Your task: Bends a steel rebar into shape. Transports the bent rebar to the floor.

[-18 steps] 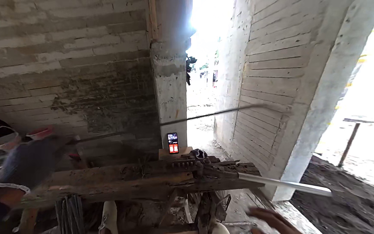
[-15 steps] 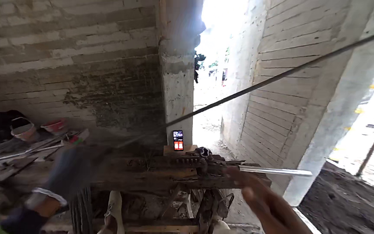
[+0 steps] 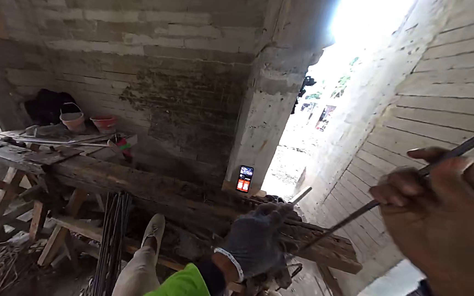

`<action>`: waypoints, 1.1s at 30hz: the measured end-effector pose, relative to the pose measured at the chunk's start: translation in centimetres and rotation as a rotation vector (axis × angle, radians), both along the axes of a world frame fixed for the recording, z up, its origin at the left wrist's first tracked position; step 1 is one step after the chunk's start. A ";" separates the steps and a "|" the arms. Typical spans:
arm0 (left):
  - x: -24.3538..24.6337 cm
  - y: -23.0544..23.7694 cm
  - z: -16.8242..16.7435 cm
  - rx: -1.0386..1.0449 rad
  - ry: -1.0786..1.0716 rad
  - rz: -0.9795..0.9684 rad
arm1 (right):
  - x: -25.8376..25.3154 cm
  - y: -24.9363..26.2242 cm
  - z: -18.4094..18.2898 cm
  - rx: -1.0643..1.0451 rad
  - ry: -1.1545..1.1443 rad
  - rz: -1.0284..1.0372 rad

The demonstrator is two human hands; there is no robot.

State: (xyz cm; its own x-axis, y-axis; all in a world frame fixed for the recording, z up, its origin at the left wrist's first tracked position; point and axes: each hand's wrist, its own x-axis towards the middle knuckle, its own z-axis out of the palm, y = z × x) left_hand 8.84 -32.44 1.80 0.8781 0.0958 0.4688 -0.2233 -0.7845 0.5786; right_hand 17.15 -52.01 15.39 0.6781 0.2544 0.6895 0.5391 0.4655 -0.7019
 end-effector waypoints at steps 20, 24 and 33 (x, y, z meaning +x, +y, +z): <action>-1.8 21.3 -9.6 -1.235 0.232 0.483 | 18.6 -5.9 -22.9 -1.228 -0.159 -0.131; -0.8 20.5 -9.4 -1.117 0.204 0.462 | 22.9 -4.8 -26.0 -1.465 -0.227 -0.117; 3.9 19.6 -9.4 -0.647 0.136 0.476 | 31.0 -3.3 -24.0 -1.455 -0.361 -0.219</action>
